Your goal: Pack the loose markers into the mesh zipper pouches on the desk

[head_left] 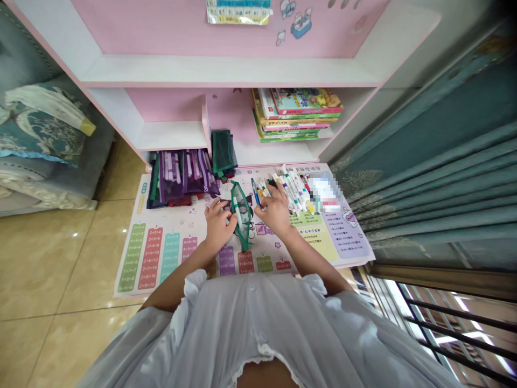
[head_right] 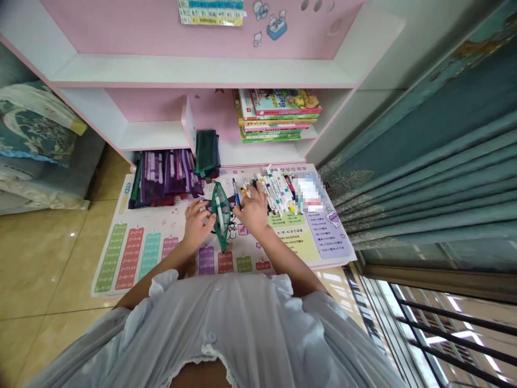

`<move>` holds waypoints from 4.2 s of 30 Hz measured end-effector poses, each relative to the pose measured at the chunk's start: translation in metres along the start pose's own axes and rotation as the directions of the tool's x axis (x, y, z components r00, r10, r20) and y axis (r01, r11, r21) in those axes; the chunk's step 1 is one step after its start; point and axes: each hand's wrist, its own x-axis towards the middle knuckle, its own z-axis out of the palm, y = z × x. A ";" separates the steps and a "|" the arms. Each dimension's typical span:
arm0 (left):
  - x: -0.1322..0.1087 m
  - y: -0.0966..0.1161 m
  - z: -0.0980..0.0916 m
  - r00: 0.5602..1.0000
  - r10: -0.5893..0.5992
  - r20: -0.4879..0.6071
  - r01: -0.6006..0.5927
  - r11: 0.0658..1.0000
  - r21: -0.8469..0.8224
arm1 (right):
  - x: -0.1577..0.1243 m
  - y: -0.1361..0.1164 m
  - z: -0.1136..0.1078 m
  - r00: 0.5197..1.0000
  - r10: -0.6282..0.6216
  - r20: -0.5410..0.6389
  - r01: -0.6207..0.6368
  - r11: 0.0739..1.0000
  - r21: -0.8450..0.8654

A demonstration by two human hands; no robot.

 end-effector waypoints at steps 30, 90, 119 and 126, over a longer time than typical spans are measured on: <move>0.000 0.001 -0.001 1.000 0.000 -0.005 0.000 1.000 0.000 | -0.018 -0.021 0.015 0.993 -0.100 0.055 0.091 0.986 0.139; 0.000 -0.005 0.003 1.000 0.011 -0.019 -0.011 1.000 -0.015 | 0.005 -0.001 0.039 0.993 0.008 -0.120 0.010 0.988 0.153; 0.002 -0.003 0.003 1.000 0.010 -0.007 -0.010 1.000 0.011 | 0.002 -0.014 0.017 0.999 0.019 -0.047 -0.015 0.995 0.095; 0.002 -0.002 0.001 1.000 -0.004 0.003 0.004 1.000 -0.006 | -0.003 -0.036 0.018 0.996 -0.059 0.059 0.052 0.991 0.120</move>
